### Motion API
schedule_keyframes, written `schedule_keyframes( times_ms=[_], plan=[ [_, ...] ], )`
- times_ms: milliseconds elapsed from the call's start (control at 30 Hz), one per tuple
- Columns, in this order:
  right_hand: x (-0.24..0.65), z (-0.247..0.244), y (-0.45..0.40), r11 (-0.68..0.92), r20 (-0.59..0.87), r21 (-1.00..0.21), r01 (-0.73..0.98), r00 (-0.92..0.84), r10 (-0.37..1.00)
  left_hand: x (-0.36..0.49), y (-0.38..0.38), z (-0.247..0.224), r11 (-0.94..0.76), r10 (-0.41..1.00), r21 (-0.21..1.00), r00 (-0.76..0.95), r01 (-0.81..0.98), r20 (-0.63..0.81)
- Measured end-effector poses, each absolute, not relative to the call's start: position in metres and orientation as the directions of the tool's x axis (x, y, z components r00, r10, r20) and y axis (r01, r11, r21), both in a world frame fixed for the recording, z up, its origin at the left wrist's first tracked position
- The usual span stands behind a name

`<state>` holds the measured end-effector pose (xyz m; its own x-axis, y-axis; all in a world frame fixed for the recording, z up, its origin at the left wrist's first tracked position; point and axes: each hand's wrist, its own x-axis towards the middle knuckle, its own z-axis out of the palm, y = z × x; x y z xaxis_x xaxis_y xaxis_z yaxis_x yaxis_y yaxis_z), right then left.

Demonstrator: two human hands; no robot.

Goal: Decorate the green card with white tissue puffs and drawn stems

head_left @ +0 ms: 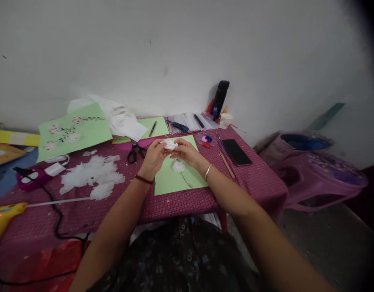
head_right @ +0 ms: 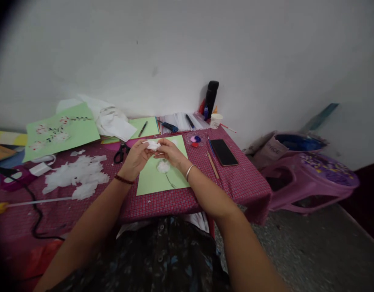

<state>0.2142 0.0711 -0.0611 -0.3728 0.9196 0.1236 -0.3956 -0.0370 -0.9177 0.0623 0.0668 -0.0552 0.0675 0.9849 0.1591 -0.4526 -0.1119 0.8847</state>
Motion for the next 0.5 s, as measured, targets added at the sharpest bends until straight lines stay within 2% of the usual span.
schedule_keyframes(
  times_ms=[133,300,367,500],
  plan=[
    [0.211,-0.066,0.074,0.077,0.136,-0.97,-0.229,-0.257,0.957,0.06,0.068,-0.054,-0.291,0.955,0.901,-0.044,-0.322,0.292],
    [0.208,-0.068,0.077,0.127,0.153,-0.977,-0.171,-0.154,0.976,0.055,0.07,-0.05,-0.235,0.971,0.852,-0.086,-0.467,0.221],
    [0.208,-0.065,0.073,0.121,0.158,-0.971,-0.204,-0.173,0.972,0.054,0.07,-0.049,-0.278,0.96,0.854,-0.115,-0.439,0.254],
    [0.207,-0.058,0.064,0.101,0.178,-0.961,-0.258,-0.3,0.937,0.056,0.065,-0.049,-0.396,0.918,0.885,-0.1,-0.243,0.384]
  ],
)
